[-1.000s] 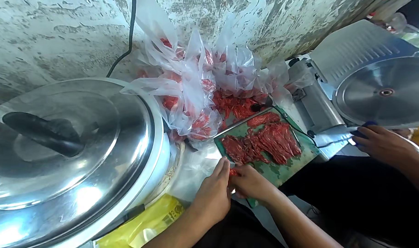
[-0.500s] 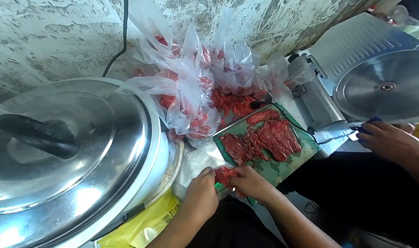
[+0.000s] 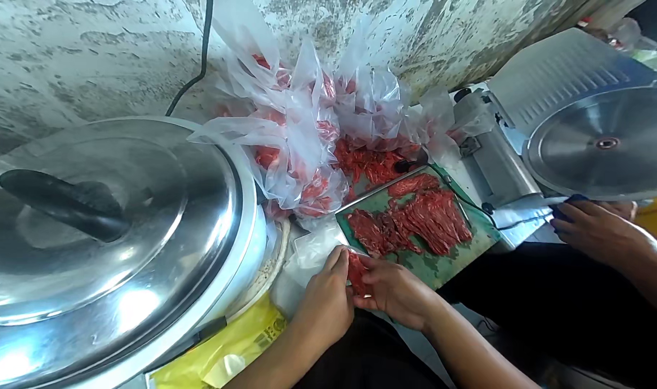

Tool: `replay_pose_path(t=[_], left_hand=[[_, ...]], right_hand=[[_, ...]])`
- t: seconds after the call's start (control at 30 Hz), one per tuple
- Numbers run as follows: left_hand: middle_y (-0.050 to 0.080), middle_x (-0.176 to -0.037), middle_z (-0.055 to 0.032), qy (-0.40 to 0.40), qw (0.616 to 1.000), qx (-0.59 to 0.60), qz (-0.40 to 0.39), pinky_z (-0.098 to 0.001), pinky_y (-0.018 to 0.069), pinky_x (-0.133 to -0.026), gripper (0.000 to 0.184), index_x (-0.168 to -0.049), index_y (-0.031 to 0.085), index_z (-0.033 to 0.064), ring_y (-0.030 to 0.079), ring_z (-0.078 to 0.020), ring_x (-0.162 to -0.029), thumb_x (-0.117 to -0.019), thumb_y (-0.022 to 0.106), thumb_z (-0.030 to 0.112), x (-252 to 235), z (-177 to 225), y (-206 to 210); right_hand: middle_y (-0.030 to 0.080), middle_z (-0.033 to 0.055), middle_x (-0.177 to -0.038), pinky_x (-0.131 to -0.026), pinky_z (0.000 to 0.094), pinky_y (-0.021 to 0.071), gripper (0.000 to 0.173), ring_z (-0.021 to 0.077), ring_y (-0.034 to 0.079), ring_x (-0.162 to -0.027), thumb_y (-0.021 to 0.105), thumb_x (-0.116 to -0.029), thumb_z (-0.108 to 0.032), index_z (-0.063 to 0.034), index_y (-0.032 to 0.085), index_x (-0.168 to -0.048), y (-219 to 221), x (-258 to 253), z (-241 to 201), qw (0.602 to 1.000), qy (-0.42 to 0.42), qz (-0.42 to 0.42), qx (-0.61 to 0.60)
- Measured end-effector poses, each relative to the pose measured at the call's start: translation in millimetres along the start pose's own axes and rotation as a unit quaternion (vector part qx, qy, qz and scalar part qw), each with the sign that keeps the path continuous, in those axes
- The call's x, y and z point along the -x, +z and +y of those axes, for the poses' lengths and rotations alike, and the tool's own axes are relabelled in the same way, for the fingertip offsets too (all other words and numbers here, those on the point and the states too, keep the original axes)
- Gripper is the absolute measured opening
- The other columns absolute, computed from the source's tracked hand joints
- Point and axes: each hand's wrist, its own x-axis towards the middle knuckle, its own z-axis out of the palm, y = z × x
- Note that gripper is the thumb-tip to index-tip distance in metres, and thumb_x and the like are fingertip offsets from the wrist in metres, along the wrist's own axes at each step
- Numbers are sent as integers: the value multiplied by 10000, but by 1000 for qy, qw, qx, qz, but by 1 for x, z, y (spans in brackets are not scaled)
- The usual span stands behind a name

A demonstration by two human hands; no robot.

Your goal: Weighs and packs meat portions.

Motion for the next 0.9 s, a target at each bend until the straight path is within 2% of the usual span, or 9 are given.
replay_pose_path(t=[0.13, 0.23, 0.3, 0.37, 0.43, 0.53, 0.67, 0.77, 0.9], left_hand=[[447, -1582, -70, 0, 998, 62, 9, -314, 515, -1050, 667, -1546, 430, 43, 581, -130, -1296, -896, 578, 61, -2, -2, -2], [474, -1550, -68, -12, 996, 89, -2, -284, 559, -795, 671, -1548, 439, 69, 650, -110, -921, -892, 580, 73, -3, 0, -8], [474, -1550, -68, -9, 994, 106, -10, -274, 551, -734, 684, -1554, 435, 80, 635, -93, -831, -884, 572, 80, -4, -2, -10], [480, -1545, -64, -14, 992, 127, -13, -269, 545, -701, 685, -1553, 443, 95, 620, -79, -781, -882, 575, 88, -5, -4, -10], [485, -1540, -40, -31, 989, 146, -25, -273, 555, -699, 680, -1552, 452, 125, 622, -80, -761, -886, 584, 81, -7, -3, -12], [521, -1512, 8, -21, 983, 179, -14, -266, 571, -656, 658, -1526, 496, 146, 632, -65, -721, -881, 587, 59, -5, 3, -19], [567, -1464, 23, 87, 969, 221, 64, -216, 527, -527, 648, -1479, 558, 115, 570, -20, -623, -840, 592, 10, 19, 16, -45], [555, -1494, 44, 91, 975, 189, 79, -212, 517, -523, 650, -1459, 586, 122, 580, -14, -647, -821, 585, -5, 16, 14, -57], [533, -1518, 33, 11, 992, 109, 56, -286, 543, -615, 658, -1462, 580, 130, 629, -63, -747, -819, 577, -8, -10, -10, -43]], right_hand=[[476, 114, -1563, -970, 375, 597, 721, 222, 659, -1227, 530, -931, -29, -100, 252, -1593, 4, 11, -9, 977, -37, 12, 208], [599, 87, -1452, -924, 353, 610, 654, 165, 703, -1126, 563, -985, -128, -64, 330, -1593, 7, 20, -16, 916, -57, 31, 396], [738, 15, -1152, -831, 338, 628, 349, 109, 732, -928, 586, -977, -196, -92, 677, -1296, 11, 24, -16, 858, -117, 125, 485], [709, -35, -935, -747, 372, 586, 197, 107, 676, -809, 672, -925, -326, -180, 730, -1043, 11, 19, -12, 789, -160, 255, 535], [678, 34, -1127, -879, 480, 565, 413, 204, 665, -989, 696, -907, -403, -173, 666, -1249, 4, 8, -13, 750, -132, 287, 581], [724, 41, -989, -848, 503, 567, 309, 218, 696, -935, 582, -961, -334, -165, 719, -1181, -3, 2, -18, 744, -87, 251, 613], [653, -77, -755, -627, 340, 541, 262, 62, 619, -686, 511, -976, -306, -202, 738, -900, 7, 29, -24, 726, -280, 256, 574], [692, -71, -835, -685, 331, 563, 306, 55, 646, -752, 485, -1023, -325, -198, 757, -962, 6, 18, -30, 730, -331, 239, 549], [728, 45, -964, -859, 498, 558, 339, 204, 693, -945, 455, -1031, -300, -140, 754, -1035, -6, -18, -35, 770, -217, 189, 570]])
